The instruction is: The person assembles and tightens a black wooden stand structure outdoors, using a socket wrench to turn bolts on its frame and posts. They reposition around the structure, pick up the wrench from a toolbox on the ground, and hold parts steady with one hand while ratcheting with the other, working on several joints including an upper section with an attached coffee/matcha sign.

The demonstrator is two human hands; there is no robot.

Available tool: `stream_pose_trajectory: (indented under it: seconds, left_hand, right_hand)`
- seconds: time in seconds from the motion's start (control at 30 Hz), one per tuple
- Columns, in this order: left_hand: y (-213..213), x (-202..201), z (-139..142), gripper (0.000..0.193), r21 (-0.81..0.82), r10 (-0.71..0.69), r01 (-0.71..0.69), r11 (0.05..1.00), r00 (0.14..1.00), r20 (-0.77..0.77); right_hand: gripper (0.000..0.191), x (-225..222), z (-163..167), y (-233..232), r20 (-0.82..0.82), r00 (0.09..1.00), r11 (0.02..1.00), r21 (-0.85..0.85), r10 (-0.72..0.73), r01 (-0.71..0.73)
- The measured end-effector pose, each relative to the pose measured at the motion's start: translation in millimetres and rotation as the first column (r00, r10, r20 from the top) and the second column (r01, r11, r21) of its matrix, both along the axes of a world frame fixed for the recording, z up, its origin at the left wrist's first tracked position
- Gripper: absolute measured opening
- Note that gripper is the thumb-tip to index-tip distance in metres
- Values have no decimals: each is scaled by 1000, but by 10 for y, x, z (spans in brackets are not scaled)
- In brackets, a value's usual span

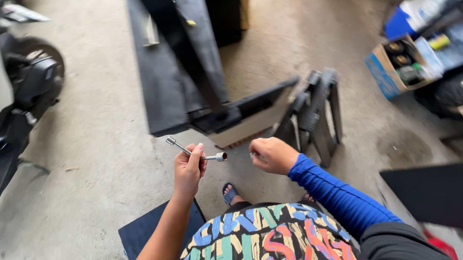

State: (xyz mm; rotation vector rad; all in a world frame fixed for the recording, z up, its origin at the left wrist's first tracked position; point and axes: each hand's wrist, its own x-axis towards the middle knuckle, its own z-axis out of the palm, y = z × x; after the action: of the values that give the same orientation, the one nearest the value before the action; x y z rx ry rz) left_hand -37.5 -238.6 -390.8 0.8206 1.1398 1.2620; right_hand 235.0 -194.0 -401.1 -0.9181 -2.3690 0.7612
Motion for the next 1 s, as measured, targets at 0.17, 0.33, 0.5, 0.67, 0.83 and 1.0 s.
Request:
stream_pose_trajectory:
  seconds: [0.17,0.33,0.5,0.67,0.83,1.0]
  left_hand:
    - [158,929,-84,32,-15,-209,209,978,978,-23]
    - [239,2249,-186,35,-69,-290,289,955,957,-12]
    - [518,3424,-182,31,-16,-452,465,885,867,208]
    - [763,4109,-220,31,18,-524,543,840,801,290]
    - [1021,4668,-345,27,-51,-499,547,836,796,343]
    - [1605,5228,-478,27,-34,-480,520,853,809,339]
  right_hand:
    - [11,1328,14,-531,-31,926,924,-79,-377,374]
    - [11,2743,123,-1065,-160,704,720,-75,-692,690]
    - [13,3738,203,-1661,-449,326,534,-490,-832,689]
    - [23,4215,49,-1881,-626,-3,529,-662,-780,532]
    - [27,4575,17,-1863,-493,31,416,-696,-869,585]
    - [20,5102,61,-1194,-365,87,326,-672,-927,665]
